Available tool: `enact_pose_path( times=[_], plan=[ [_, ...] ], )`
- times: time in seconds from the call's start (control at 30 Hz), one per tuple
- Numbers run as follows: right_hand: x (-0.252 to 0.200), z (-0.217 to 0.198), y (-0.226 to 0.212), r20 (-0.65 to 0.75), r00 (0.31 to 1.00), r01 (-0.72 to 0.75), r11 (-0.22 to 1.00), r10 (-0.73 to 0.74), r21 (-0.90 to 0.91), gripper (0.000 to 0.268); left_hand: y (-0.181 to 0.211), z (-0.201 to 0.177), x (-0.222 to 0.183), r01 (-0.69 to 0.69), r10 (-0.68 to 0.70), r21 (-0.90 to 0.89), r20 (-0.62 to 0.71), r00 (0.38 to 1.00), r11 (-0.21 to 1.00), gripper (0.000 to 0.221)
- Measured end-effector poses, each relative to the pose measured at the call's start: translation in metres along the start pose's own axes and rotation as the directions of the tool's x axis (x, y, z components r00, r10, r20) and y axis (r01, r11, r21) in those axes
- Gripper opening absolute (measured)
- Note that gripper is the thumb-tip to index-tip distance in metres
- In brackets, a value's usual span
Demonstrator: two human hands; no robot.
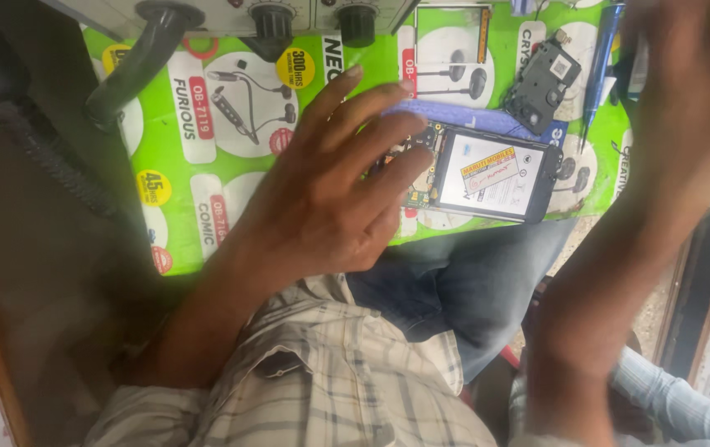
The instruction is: The person disassembles a mobile phone, removes the battery, and uses a screwdriver to detach the motherboard from the phone frame. They then inspect the motherboard and reattach it to the frame.
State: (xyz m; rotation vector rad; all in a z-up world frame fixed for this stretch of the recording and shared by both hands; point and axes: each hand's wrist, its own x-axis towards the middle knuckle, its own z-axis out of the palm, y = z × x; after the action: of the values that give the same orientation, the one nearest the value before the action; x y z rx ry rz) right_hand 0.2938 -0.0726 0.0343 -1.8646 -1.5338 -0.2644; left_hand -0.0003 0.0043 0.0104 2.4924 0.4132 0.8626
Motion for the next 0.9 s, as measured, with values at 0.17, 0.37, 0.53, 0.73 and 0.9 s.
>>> enact_pose_path(
  times=[0.17, 0.37, 0.53, 0.73, 0.9],
  plan=[
    [-0.080, 0.004, -0.074, 0.027, 0.990, -0.142, 0.954, 0.140, 0.263, 0.016, -0.003, 0.008, -0.001, 0.099, -0.101, 0.022, 0.174, 0.979, 0.995, 0.059],
    [-0.105, 0.027, -0.111, 0.088, 0.990, -0.120, 0.978, 0.106, 0.172, 0.021, -0.004, 0.004, -0.004, 0.112, -0.105, -0.014, 0.248, 0.963, 0.994, 0.069],
    [-0.104, 0.033, -0.113, 0.117, 0.981, -0.169, 0.974, 0.152, 0.153, 0.023, -0.005, 0.005, -0.003, 0.111, -0.106, -0.006, 0.255, 0.961, 0.994, 0.070],
    [-0.105, 0.028, -0.115, 0.183, 0.958, -0.240, 0.966, 0.220, 0.099, 0.025, -0.005, 0.004, -0.004, 0.121, -0.120, 0.009, 0.244, 0.962, 0.993, 0.062],
    [-0.104, 0.027, -0.118, 0.194, 0.946, -0.277, 0.958, 0.259, 0.070, 0.027, -0.004, 0.001, -0.004, 0.104, -0.106, 0.020, 0.234, 0.967, 0.994, 0.052]
  ],
)
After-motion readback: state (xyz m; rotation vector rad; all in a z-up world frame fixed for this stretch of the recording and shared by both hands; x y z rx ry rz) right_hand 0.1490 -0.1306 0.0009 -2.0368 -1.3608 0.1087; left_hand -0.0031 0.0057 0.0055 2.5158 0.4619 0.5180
